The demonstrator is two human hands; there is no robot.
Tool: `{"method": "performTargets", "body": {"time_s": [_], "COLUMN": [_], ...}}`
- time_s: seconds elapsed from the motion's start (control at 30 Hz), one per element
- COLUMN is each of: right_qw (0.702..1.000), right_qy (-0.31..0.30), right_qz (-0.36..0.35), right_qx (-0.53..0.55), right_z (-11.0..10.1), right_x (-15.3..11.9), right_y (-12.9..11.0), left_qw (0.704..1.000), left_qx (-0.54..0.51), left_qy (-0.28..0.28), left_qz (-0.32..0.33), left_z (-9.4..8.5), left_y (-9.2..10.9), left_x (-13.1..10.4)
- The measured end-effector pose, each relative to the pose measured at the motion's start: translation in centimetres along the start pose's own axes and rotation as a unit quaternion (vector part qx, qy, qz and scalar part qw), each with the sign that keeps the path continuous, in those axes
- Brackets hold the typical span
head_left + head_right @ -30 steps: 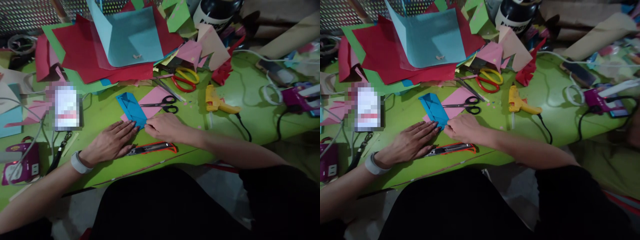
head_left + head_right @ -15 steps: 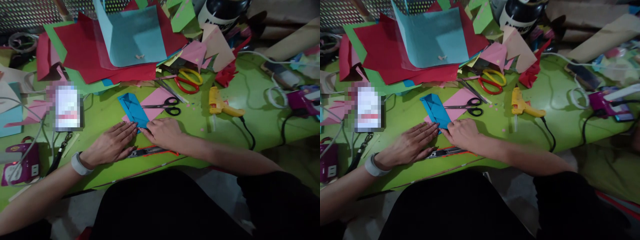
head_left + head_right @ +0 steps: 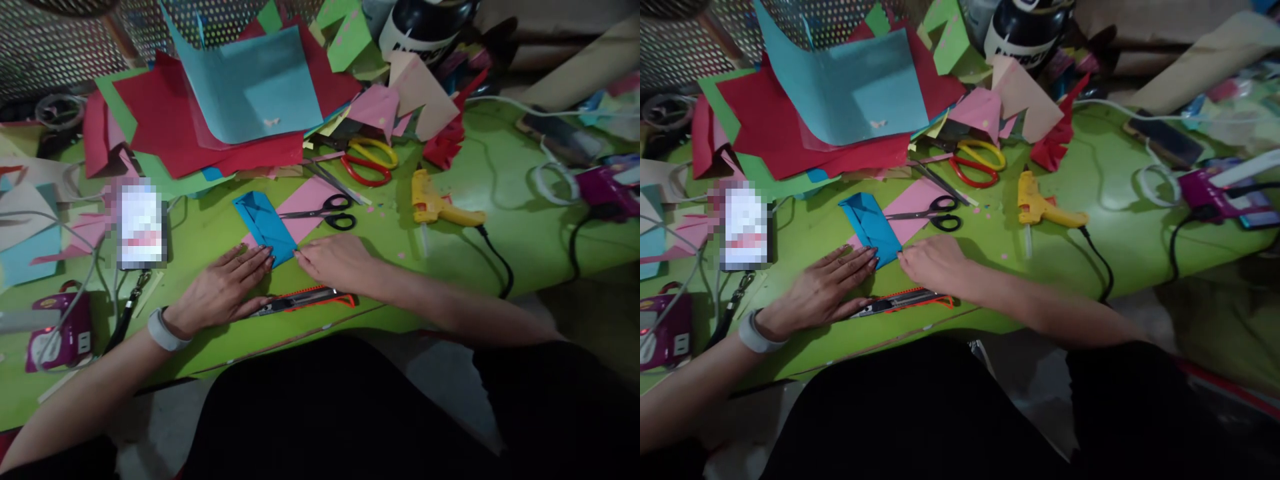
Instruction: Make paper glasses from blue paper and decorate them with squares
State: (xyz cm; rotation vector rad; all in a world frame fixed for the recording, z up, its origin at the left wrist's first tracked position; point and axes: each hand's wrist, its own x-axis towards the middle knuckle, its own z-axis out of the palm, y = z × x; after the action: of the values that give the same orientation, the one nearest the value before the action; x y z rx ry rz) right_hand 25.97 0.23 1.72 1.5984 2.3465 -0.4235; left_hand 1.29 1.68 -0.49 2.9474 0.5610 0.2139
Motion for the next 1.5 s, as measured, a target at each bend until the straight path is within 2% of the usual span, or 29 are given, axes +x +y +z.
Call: {"method": "performTargets", "body": {"time_s": [0.17, 0.27, 0.33, 0.4, 0.47, 0.57, 0.63, 0.7, 0.77, 0.8, 0.87, 0.93, 0.97, 1.0, 1.03, 1.07, 1.1, 1.17, 1.23, 1.27, 1.33, 1.4, 1.43, 1.5], "right_qw": [0.999, 0.993, 0.982, 0.972, 0.967, 0.965, 0.964, 0.957, 0.939, 0.925, 0.893, 0.872, 0.867, 0.863, 0.860, 0.855, 0.849, 0.837, 0.839, 0.846, 0.862, 0.875, 0.882, 0.901], "right_qy": [-0.003, 0.080, 0.152, 0.188, 0.187, 0.151, 0.123, 0.124, 0.176, 0.218, 0.300, 0.351, 0.366, 0.376, 0.383, 0.390, 0.396, 0.407, 0.411, 0.416, 0.436, 0.448, 0.439, 0.394], "right_qz": [0.046, 0.031, 0.020, -0.001, -0.034, -0.097, -0.143, -0.179, -0.202, -0.213, -0.248, -0.286, -0.300, -0.310, -0.319, -0.329, -0.340, -0.358, -0.351, -0.330, -0.253, -0.168, -0.142, -0.140], "right_qx": [0.028, 0.078, 0.109, 0.139, 0.169, 0.192, 0.189, 0.193, 0.215, 0.227, 0.227, 0.186, 0.159, 0.133, 0.111, 0.096, 0.086, 0.072, 0.059, 0.054, 0.059, 0.081, 0.094, 0.114], "right_z": [-0.2, -0.5, -0.7, -1.0, -1.1, -0.9, -0.6, -0.2, 0.0, 0.0, -0.1, -0.1, -0.1, 0.1, 0.3, 0.5, 0.6, 0.6, -0.1, -0.7, -2.2, -3.6, -4.1, -4.4], "right_x": [-0.5, -0.4, -0.1, 0.3, 0.9, 1.9, 2.3, 2.6, 2.5, 2.4, 2.1, 1.9, 1.9, 1.9, 1.9, 1.9, 1.8, 1.4, 0.6, 0.3, 0.0, 0.3, 0.7, 1.6], "right_y": [1.7, 2.7, 3.0, 2.8, 2.3, 1.2, 0.7, 0.4, 0.1, 0.0, -0.4, -1.0, -1.2, -1.5, -1.7, -1.9, -1.9, -1.8, -1.2, -0.8, 0.2, 1.2, 1.6, 2.3], "left_qw": [1.000, 0.999, 0.995, 0.988, 0.976, 0.951, 0.934, 0.914, 0.881, 0.855, 0.781, 0.702, 0.678, 0.669, 0.674, 0.693, 0.721, 0.797, 0.870, 0.896, 0.929, 0.947, 0.953, 0.961], "left_qx": [-0.010, -0.014, -0.003, -0.003, -0.023, -0.064, -0.094, -0.135, -0.211, -0.270, -0.419, -0.550, -0.588, -0.604, -0.600, -0.579, -0.545, -0.442, -0.322, -0.272, -0.203, -0.155, -0.129, -0.080], "left_qy": [0.008, 0.047, 0.086, 0.120, 0.153, 0.200, 0.214, 0.216, 0.204, 0.190, 0.143, 0.105, 0.101, 0.107, 0.120, 0.134, 0.146, 0.159, 0.154, 0.144, 0.121, 0.102, 0.095, 0.088], "left_qz": [0.004, -0.002, -0.041, -0.097, -0.153, -0.225, -0.271, -0.315, -0.371, -0.400, -0.441, -0.440, -0.430, -0.420, -0.414, -0.409, -0.402, -0.379, -0.341, -0.319, -0.284, -0.263, -0.258, -0.249], "left_z": [-0.3, -1.3, -2.3, -3.1, -3.7, -4.0, -4.0, -4.1, -4.2, -4.3, -4.4, -4.3, -4.3, -4.2, -4.1, -4.0, -4.0, -4.2, -4.7, -5.0, -5.6, -6.2, -6.3, -6.5], "left_y": [-0.1, -0.4, -0.6, -0.9, -1.3, -1.8, -1.8, -1.4, -0.8, -0.5, 0.2, 0.9, 1.2, 1.4, 1.6, 1.6, 1.5, 1.0, 0.4, 0.0, -0.5, -0.8, -0.8, -0.9], "left_x": [-0.2, -0.3, -0.4, -0.4, -0.4, -0.5, -0.6, -0.8, -0.8, -0.8, -0.6, 0.0, 0.3, 0.7, 1.1, 1.5, 1.7, 2.0, 1.8, 1.6, 1.3, 1.1, 1.1, 1.1]}}
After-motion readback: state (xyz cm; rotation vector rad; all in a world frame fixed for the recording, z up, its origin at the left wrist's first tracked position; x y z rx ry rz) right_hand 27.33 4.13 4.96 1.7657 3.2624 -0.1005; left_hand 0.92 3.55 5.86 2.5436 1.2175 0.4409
